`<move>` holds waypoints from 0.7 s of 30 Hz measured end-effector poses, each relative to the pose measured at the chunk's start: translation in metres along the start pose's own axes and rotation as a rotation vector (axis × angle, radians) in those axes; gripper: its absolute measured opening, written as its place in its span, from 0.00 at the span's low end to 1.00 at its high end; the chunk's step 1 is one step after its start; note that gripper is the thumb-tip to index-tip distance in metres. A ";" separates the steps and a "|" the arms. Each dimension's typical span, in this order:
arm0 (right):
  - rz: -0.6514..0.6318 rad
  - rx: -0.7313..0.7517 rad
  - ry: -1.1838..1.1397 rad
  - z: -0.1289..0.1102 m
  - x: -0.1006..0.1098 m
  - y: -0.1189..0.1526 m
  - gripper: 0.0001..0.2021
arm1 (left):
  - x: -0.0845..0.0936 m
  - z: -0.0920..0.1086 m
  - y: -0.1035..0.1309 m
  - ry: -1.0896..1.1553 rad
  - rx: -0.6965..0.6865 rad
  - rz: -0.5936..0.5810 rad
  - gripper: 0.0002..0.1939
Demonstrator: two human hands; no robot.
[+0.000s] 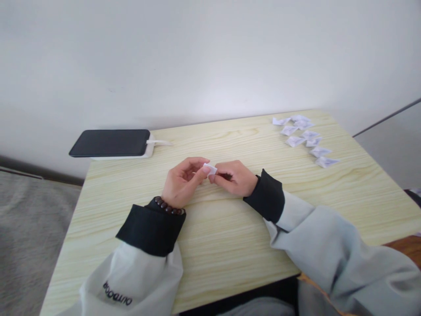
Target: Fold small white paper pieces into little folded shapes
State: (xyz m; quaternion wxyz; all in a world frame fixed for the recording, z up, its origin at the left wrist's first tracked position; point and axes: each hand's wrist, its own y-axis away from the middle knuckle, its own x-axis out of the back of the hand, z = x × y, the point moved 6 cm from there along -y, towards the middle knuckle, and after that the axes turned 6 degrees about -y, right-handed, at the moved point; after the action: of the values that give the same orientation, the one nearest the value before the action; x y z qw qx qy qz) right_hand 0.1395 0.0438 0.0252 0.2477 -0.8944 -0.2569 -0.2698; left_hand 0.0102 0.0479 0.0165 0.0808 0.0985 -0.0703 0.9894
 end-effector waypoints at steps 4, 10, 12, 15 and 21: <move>-0.070 0.098 0.131 -0.003 -0.005 0.000 0.15 | 0.002 0.001 0.001 -0.187 -0.014 0.019 0.11; -0.064 0.133 0.245 -0.007 -0.008 0.000 0.13 | 0.003 0.003 0.002 -0.269 -0.004 0.042 0.09; -0.059 0.102 0.210 -0.006 -0.007 0.000 0.13 | 0.002 0.001 0.002 -0.234 -0.003 0.040 0.10; -0.031 0.058 0.123 -0.005 -0.003 0.001 0.14 | 0.003 0.002 0.001 -0.200 -0.024 0.064 0.11; 0.050 0.033 -0.004 -0.002 0.005 0.000 0.14 | 0.000 0.004 0.001 -0.034 -0.033 0.041 0.13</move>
State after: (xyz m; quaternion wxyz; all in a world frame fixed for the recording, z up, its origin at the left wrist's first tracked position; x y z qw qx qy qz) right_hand 0.1430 0.0441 0.0297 0.2684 -0.8969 -0.2392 -0.2576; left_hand 0.0112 0.0461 0.0200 0.0607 0.1124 -0.0898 0.9877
